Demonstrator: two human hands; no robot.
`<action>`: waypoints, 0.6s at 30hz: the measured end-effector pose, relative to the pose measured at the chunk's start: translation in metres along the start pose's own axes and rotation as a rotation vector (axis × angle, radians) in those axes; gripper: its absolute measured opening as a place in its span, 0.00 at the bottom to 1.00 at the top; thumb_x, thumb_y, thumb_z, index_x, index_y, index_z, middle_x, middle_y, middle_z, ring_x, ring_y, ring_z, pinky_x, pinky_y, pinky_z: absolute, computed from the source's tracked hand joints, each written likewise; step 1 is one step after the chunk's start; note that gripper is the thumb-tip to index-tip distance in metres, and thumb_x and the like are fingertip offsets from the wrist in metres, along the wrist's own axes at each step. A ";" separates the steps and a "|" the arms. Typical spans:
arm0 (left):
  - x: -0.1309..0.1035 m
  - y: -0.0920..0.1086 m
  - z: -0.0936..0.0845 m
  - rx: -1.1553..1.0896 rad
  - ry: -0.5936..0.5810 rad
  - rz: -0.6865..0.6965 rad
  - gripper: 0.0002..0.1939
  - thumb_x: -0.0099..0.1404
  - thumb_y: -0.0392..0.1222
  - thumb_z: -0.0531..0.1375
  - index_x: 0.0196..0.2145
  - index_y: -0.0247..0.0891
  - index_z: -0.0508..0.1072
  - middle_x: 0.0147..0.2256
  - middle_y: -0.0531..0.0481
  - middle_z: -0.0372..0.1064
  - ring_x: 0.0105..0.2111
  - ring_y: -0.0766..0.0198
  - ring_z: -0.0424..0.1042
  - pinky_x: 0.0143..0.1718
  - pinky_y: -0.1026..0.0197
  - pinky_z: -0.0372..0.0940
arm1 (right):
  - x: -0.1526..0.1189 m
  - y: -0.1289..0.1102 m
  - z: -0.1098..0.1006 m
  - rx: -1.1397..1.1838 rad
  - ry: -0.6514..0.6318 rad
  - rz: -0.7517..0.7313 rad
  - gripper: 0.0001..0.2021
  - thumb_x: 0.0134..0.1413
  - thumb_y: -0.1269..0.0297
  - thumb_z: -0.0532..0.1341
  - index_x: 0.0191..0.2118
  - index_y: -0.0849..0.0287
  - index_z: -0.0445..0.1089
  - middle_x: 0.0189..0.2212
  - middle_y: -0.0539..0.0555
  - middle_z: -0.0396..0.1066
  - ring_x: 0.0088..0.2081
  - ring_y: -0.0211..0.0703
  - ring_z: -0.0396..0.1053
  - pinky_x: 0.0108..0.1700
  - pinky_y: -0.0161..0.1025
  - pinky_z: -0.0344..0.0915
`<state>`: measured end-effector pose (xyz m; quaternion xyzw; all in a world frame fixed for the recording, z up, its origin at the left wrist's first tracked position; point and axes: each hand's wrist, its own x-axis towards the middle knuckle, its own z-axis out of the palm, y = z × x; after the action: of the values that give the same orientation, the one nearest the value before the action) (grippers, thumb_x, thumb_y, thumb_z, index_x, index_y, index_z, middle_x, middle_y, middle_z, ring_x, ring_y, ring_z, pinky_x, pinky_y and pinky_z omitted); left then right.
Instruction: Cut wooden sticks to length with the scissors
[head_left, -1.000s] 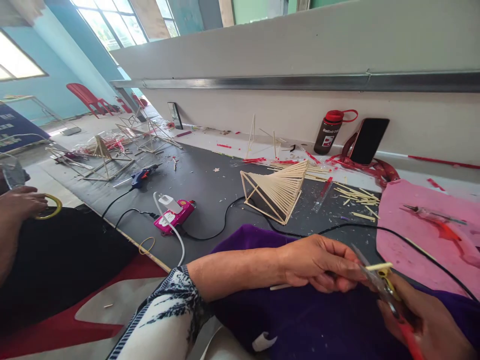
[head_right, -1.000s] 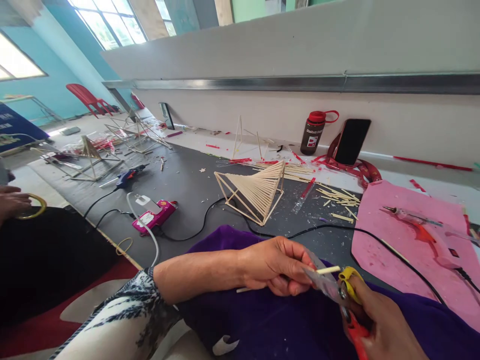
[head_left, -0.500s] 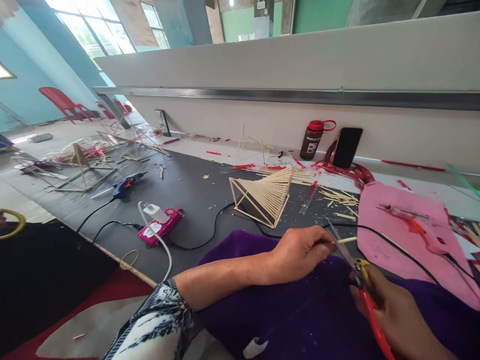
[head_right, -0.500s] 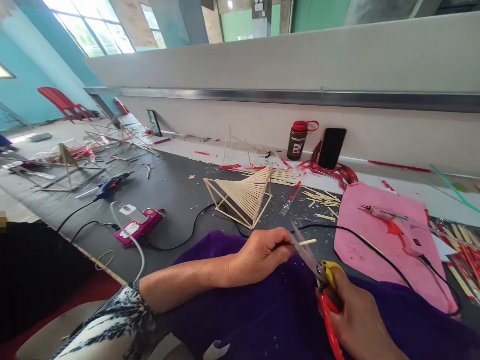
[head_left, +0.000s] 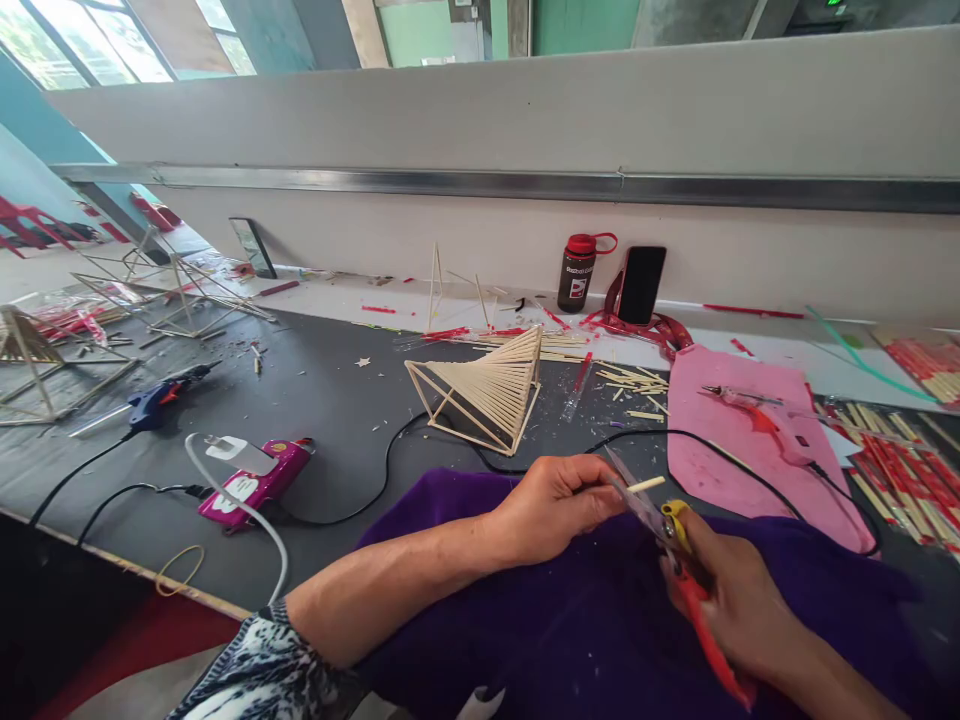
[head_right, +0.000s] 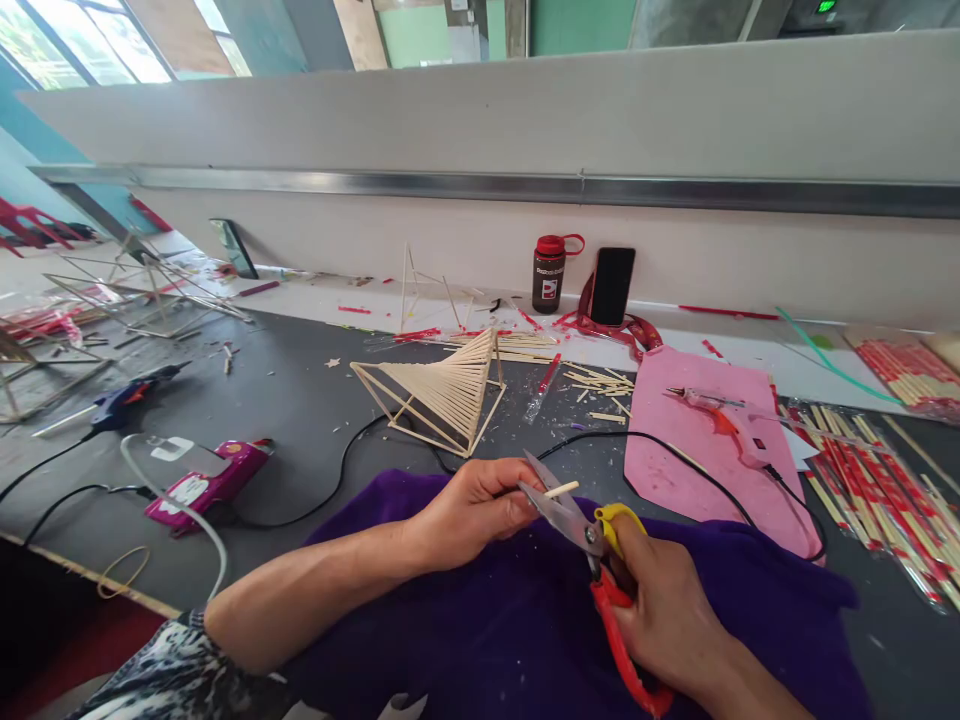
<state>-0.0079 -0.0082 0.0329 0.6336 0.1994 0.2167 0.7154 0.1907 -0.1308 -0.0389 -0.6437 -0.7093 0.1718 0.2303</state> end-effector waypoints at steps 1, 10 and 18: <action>0.000 0.001 0.001 -0.100 -0.018 -0.029 0.15 0.59 0.51 0.60 0.28 0.33 0.67 0.20 0.58 0.55 0.19 0.75 0.50 0.20 0.69 0.48 | 0.000 0.000 0.000 0.014 -0.004 -0.002 0.05 0.52 0.68 0.54 0.34 0.54 0.56 0.16 0.41 0.53 0.17 0.34 0.53 0.21 0.32 0.48; -0.004 0.007 -0.001 -0.432 -0.165 -0.328 0.13 0.54 0.45 0.66 0.29 0.34 0.69 0.15 0.60 0.53 0.14 0.76 0.46 0.13 0.70 0.37 | 0.003 0.003 -0.009 0.045 0.000 -0.129 0.07 0.50 0.74 0.52 0.31 0.54 0.54 0.17 0.41 0.54 0.18 0.33 0.51 0.22 0.34 0.46; -0.004 0.005 -0.001 -0.495 -0.352 -0.460 0.14 0.54 0.47 0.65 0.30 0.33 0.69 0.13 0.60 0.53 0.11 0.76 0.45 0.11 0.70 0.37 | 0.003 0.007 -0.012 -0.042 0.132 -0.272 0.08 0.45 0.73 0.54 0.28 0.54 0.54 0.17 0.42 0.54 0.19 0.34 0.51 0.24 0.35 0.48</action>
<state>-0.0118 -0.0086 0.0376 0.4076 0.1522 -0.0201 0.9002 0.2031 -0.1277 -0.0322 -0.5562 -0.7766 0.0815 0.2843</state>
